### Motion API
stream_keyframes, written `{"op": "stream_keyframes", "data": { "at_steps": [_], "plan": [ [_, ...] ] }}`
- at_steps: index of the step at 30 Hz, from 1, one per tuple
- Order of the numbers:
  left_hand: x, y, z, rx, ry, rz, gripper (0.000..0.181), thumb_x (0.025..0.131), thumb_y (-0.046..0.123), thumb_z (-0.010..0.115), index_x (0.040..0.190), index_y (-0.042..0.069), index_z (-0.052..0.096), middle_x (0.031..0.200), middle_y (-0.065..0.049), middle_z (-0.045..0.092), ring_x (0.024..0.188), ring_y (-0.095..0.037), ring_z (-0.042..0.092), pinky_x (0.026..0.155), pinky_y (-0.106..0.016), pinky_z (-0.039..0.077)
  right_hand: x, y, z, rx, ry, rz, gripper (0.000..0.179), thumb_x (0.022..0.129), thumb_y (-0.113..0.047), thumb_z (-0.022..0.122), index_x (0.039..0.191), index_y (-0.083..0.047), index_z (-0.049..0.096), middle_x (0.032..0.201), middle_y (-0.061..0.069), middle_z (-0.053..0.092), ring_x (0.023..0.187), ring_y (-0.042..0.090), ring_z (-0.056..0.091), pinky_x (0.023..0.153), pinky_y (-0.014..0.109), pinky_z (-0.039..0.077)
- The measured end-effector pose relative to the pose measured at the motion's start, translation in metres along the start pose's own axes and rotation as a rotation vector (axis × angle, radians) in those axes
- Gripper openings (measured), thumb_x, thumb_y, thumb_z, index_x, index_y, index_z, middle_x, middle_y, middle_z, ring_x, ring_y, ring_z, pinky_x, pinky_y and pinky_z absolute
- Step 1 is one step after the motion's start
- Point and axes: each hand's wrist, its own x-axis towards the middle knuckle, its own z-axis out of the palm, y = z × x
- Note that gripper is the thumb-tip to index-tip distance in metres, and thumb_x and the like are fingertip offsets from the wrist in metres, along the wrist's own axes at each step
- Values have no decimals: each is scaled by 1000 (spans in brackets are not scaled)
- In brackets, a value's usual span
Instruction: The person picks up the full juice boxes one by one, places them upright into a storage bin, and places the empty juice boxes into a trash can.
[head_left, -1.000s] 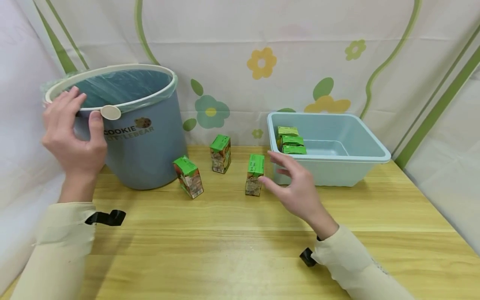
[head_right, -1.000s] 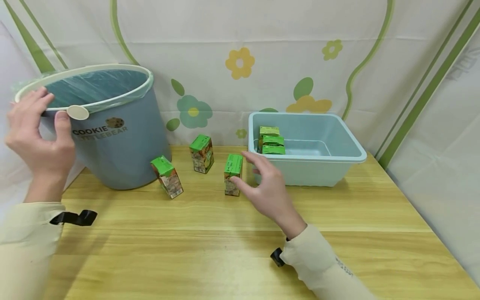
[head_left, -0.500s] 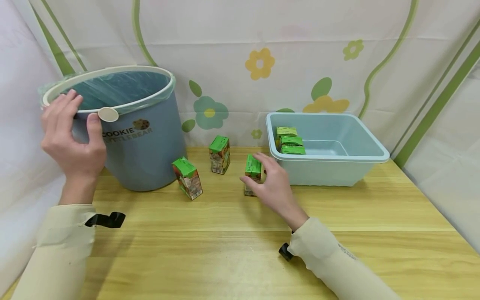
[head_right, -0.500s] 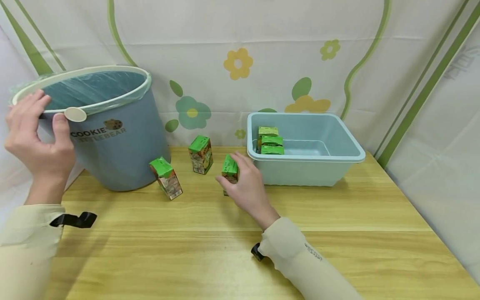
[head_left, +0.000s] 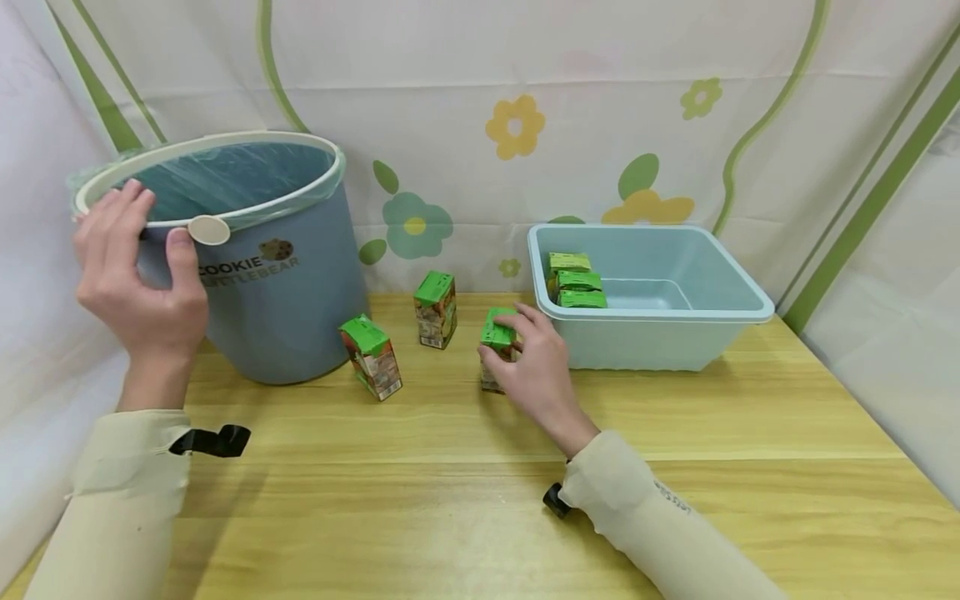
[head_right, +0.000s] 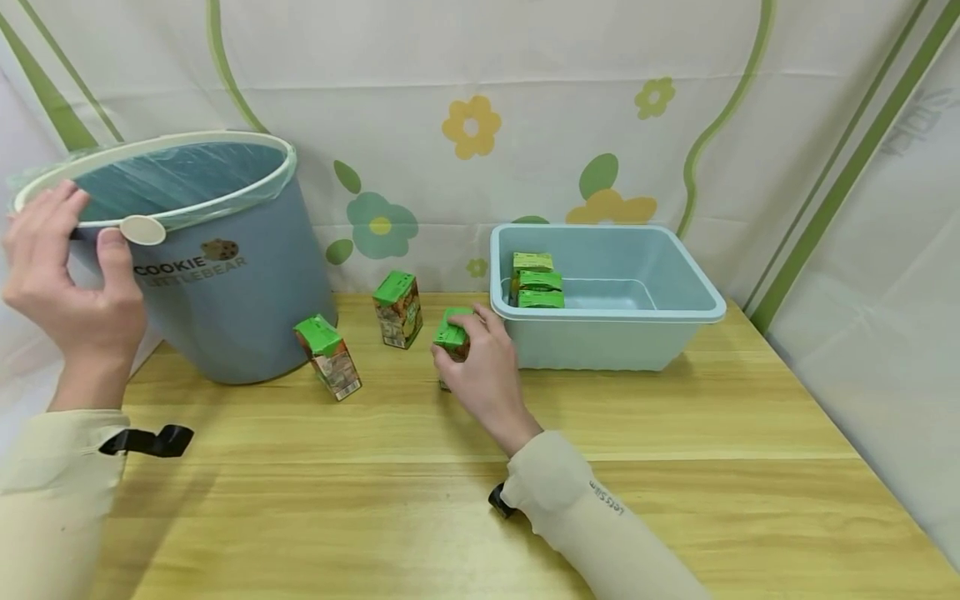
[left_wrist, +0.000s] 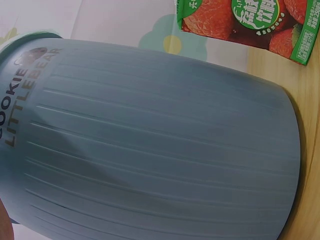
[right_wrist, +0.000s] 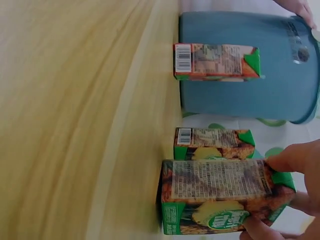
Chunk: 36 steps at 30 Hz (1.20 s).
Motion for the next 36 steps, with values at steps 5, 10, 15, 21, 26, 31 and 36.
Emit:
{"op": "stream_keyframes", "data": {
  "at_steps": [5, 10, 15, 21, 26, 31, 36],
  "plan": [
    [0, -9, 0, 3, 1, 4, 42, 85, 38, 62, 116, 20, 84, 124, 7, 79, 128, -19, 69, 122, -32, 42, -1, -5, 4, -65, -20, 22, 51, 90, -36, 85, 133, -13, 71, 142, 19, 62, 127, 37, 62, 95, 49, 60],
    [0, -11, -1, 4, 7, 7, 43, 84, 39, 62, 115, 20, 84, 124, 7, 79, 128, -19, 69, 121, -32, 42, 1, -7, 5, -145, -15, 30, 47, 89, -42, 85, 127, -17, 70, 122, 12, 74, 105, 33, 70, 82, 47, 59],
    [0, -9, 0, -3, 10, 7, 41, 85, 38, 62, 114, 19, 84, 123, 6, 80, 128, -17, 69, 122, -33, 42, 2, -10, 2, -140, -32, 49, 41, 90, -28, 81, 128, -18, 70, 109, 13, 77, 89, 30, 72, 70, 39, 61],
    [0, -9, 1, 1, 8, 9, 42, 85, 38, 62, 114, 19, 84, 123, 6, 80, 128, -16, 68, 122, -33, 42, 5, -19, -4, -113, -83, 25, 41, 89, -17, 78, 130, -13, 71, 104, 12, 78, 72, 19, 68, 56, 26, 56],
    [-1, -9, 1, 4, 7, 17, 43, 85, 39, 61, 114, 15, 84, 123, 6, 80, 128, -16, 68, 121, -33, 42, 12, -32, -16, -47, -107, -23, 41, 87, -13, 75, 128, -13, 72, 98, 10, 76, 57, 16, 58, 49, 24, 48],
    [-1, -9, 2, 5, 11, 17, 44, 85, 39, 61, 113, 14, 84, 122, 5, 80, 128, -16, 68, 121, -33, 42, 28, -47, -28, 60, -62, -135, 36, 88, -10, 76, 124, -10, 73, 106, 12, 79, 79, 24, 76, 63, 31, 61],
    [0, -8, 1, 6, 11, 16, 43, 85, 39, 61, 112, 14, 84, 121, 3, 80, 128, -16, 68, 121, -33, 42, 43, -68, -41, 188, -34, -154, 34, 92, -14, 78, 126, -14, 73, 115, 12, 79, 98, 26, 80, 79, 40, 66]
  ]
}}
